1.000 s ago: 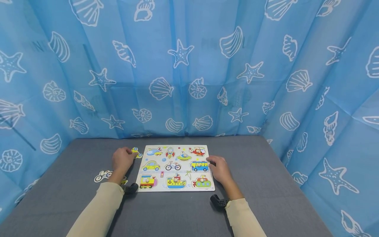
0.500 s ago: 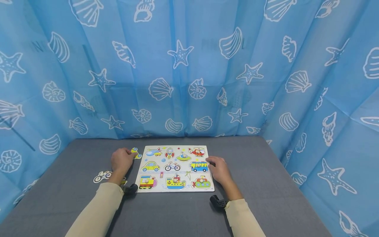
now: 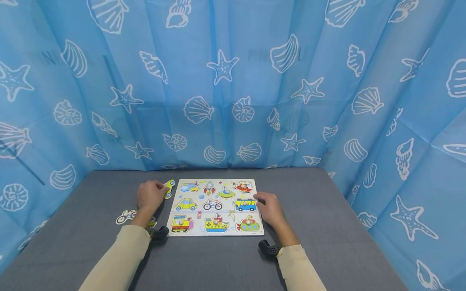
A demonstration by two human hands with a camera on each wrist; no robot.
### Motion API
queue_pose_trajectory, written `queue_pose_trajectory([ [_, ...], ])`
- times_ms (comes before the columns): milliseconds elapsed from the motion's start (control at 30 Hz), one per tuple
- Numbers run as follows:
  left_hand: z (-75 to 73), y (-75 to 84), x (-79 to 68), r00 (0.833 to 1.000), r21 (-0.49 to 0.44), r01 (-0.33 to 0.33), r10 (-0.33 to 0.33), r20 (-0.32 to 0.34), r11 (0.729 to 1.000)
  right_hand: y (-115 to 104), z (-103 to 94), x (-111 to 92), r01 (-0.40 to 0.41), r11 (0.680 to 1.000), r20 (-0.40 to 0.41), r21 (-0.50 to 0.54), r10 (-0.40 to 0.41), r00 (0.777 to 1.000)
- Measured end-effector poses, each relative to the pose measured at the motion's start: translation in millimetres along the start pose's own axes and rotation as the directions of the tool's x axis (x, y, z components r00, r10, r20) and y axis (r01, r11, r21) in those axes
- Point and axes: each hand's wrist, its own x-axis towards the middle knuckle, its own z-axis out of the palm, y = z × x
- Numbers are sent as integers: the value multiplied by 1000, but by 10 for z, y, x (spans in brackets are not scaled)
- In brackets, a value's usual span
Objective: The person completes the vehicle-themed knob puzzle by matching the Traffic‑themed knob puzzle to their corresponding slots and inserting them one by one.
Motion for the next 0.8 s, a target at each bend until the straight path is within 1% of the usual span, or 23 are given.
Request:
queue_pose_trajectory([
  [200, -40, 44, -23, 997, -6, -72, 72, -17, 997, -6, -2, -4, -11, 1000, 3, 3, 11, 1000],
  [333, -66, 78, -45, 992, -10, -127, 126, -30, 992, -1, -6, 0, 1, 1000, -3, 3, -1, 1000],
  [433, -87, 109, -73, 987, -14, -158, 158, -25, 987, 9, -4, 3, 12, 1000, -11, -3, -12, 1000],
  [800, -94, 179, -137, 983, 0, -174, 174, 61, 985, 0, -9, -3, 14, 1000, 0, -3, -14, 1000],
])
